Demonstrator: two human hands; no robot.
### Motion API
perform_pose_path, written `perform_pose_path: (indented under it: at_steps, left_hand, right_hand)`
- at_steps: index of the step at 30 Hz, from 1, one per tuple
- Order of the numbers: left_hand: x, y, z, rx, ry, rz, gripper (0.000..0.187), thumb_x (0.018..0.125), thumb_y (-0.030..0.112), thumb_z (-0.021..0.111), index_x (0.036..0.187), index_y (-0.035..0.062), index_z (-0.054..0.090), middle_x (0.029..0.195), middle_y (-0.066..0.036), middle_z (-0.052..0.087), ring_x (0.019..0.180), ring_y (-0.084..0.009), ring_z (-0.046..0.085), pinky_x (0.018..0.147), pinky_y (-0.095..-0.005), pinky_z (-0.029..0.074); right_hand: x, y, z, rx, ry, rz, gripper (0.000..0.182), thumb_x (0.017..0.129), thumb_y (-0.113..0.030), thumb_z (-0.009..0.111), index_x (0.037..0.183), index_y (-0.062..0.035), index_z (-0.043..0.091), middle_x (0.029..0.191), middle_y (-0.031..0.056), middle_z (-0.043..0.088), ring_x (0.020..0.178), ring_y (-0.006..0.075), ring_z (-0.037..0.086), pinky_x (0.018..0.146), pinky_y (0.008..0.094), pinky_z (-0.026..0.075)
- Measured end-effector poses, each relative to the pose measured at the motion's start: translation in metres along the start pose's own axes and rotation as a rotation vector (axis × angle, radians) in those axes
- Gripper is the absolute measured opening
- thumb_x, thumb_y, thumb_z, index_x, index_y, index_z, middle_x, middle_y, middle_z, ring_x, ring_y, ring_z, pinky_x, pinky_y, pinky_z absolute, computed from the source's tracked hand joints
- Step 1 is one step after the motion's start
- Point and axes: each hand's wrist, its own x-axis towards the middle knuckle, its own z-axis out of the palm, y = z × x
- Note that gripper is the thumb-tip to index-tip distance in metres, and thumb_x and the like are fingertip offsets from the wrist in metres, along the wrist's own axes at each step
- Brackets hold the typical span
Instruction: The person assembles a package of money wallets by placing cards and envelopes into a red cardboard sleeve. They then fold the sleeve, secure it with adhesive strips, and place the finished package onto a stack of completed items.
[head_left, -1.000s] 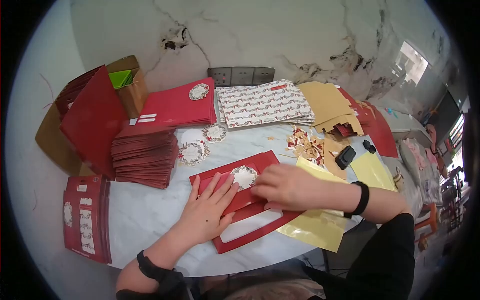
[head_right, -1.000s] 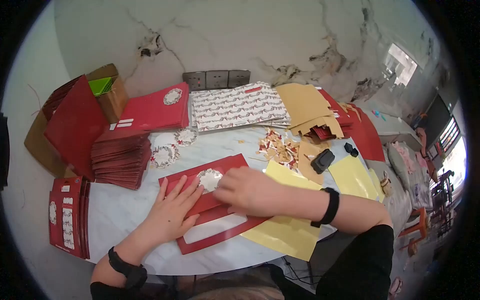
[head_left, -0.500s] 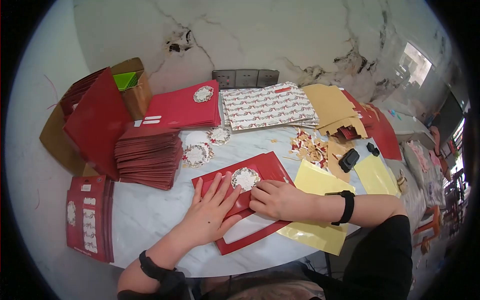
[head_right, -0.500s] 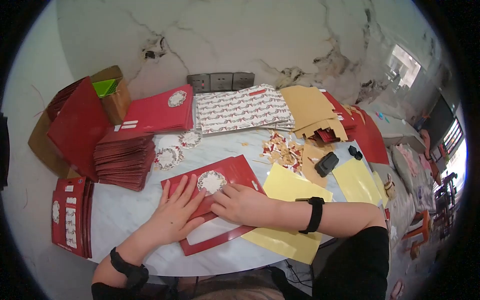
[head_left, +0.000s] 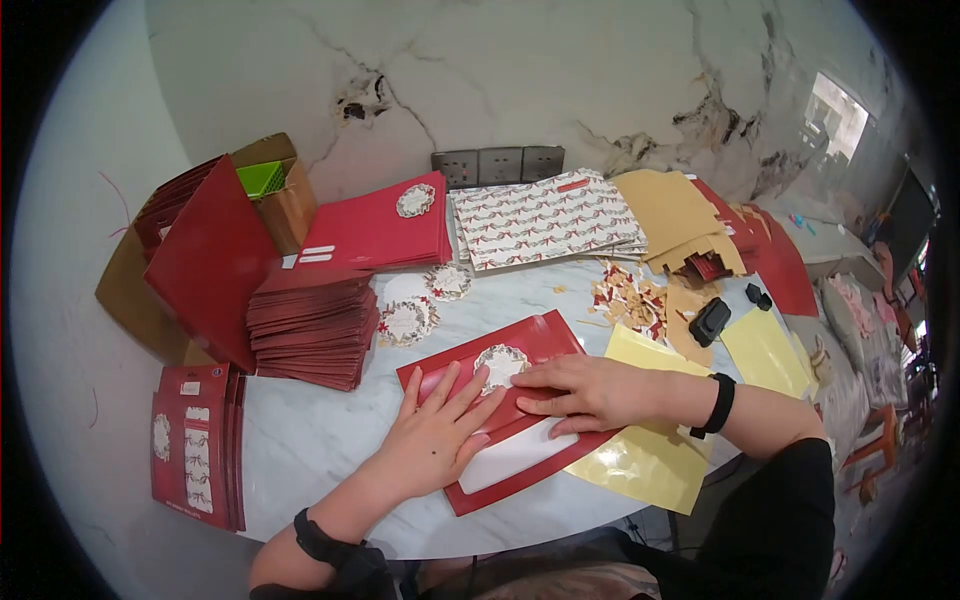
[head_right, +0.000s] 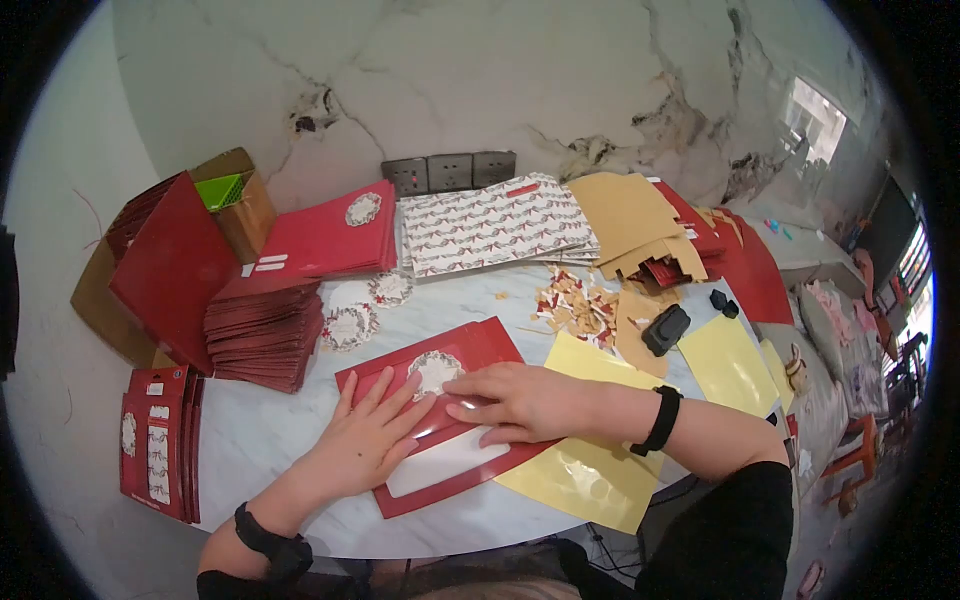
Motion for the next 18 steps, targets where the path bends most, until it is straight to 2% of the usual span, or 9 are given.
perform_pose_path:
  at_steps: [4,5,6,7,11,12,14,17,18]
  left_hand:
    - [0.000,0.000,-0.001,-0.054,-0.008,-0.003,0.056,0.098,0.028,0.051,0.151,0.0163,0.038,0.157,-0.013,0.033,0.148,-0.0387,0.023,0.116,-0.0640,0.011]
    - [0.000,0.000,-0.002,-0.061,-0.009,-0.006,0.056,0.099,0.029,0.051,0.152,0.0168,0.037,0.157,-0.013,0.032,0.148,-0.0387,0.023,0.116,-0.0640,0.011]
    - [-0.001,0.000,-0.003,-0.057,-0.013,-0.007,0.056,0.099,0.029,0.051,0.152,0.0168,0.037,0.157,-0.013,0.032,0.148,-0.0387,0.023,0.116,-0.0640,0.011]
    - [-0.001,0.000,-0.002,-0.051,-0.009,-0.008,0.056,0.099,0.029,0.050,0.152,0.0169,0.037,0.158,-0.013,0.032,0.148,-0.0384,0.023,0.116,-0.0639,0.011]
    - [-0.001,0.000,0.000,-0.049,0.001,-0.031,0.056,0.099,0.029,0.050,0.152,0.0175,0.036,0.160,-0.013,0.029,0.149,-0.0375,0.021,0.116,-0.0640,0.011]
    - [-0.003,0.000,0.001,-0.042,0.010,-0.031,0.056,0.099,0.029,0.050,0.152,0.0175,0.036,0.160,-0.013,0.029,0.149,-0.0375,0.021,0.116,-0.0640,0.011]
    - [-0.003,-0.001,0.003,-0.024,0.017,-0.042,0.057,0.099,0.031,0.049,0.152,0.0179,0.036,0.160,-0.012,0.028,0.149,-0.0373,0.020,0.115,-0.0643,0.011]
    - [-0.003,-0.003,0.007,-0.019,0.021,-0.046,0.056,0.100,0.035,0.045,0.153,0.0193,0.036,0.160,-0.012,0.028,0.149,-0.0365,0.019,0.115,-0.0647,0.010]
    - [-0.004,-0.004,0.007,-0.014,0.034,-0.055,0.056,0.100,0.035,0.045,0.153,0.0193,0.036,0.160,-0.012,0.028,0.149,-0.0365,0.019,0.115,-0.0647,0.010]
  right_hand:
    - [0.015,0.034,-0.025,0.427,-0.150,0.127,0.030,0.091,-0.026,0.070,0.113,-0.0071,0.073,0.119,0.0153,0.067,0.110,0.0319,0.063,0.094,0.0395,0.050]
    - [0.024,0.042,-0.042,0.558,-0.148,0.367,0.023,0.090,-0.025,0.071,0.103,-0.0071,0.075,0.102,0.0114,0.073,0.097,0.0283,0.068,0.088,0.0382,0.053]
    - [0.035,0.048,-0.057,0.162,-0.091,0.616,0.024,0.090,-0.029,0.071,0.101,-0.0076,0.075,0.099,0.0104,0.073,0.093,0.0265,0.069,0.084,0.0378,0.053]
    - [0.033,0.087,-0.055,0.098,0.129,0.575,0.030,0.089,-0.035,0.070,0.099,-0.0077,0.075,0.098,0.0127,0.072,0.093,0.0284,0.069,0.081,0.0382,0.054]
    - [0.012,0.188,-0.058,-0.398,0.615,1.026,0.043,0.082,-0.040,0.075,0.102,-0.0028,0.073,0.098,0.0218,0.070,0.094,0.0365,0.067,0.084,0.0421,0.053]
    - [0.006,0.195,-0.055,-0.404,0.623,1.018,0.043,0.082,-0.040,0.075,0.102,-0.0028,0.073,0.098,0.0218,0.070,0.094,0.0365,0.067,0.084,0.0421,0.053]
    - [-0.001,0.200,-0.054,-0.358,0.381,1.383,0.052,0.071,-0.038,0.084,0.103,0.0012,0.071,0.106,0.0236,0.068,0.098,0.0363,0.066,0.085,0.0411,0.053]
    - [-0.019,0.220,-0.036,-0.401,0.601,1.295,0.050,0.064,-0.032,0.089,0.098,0.0003,0.071,0.097,0.0210,0.070,0.089,0.0330,0.068,0.079,0.0404,0.054]
    - [-0.025,0.229,-0.035,-0.255,0.736,1.337,0.047,0.063,-0.028,0.089,0.096,-0.0004,0.071,0.093,0.0186,0.070,0.086,0.0308,0.068,0.077,0.0398,0.054]
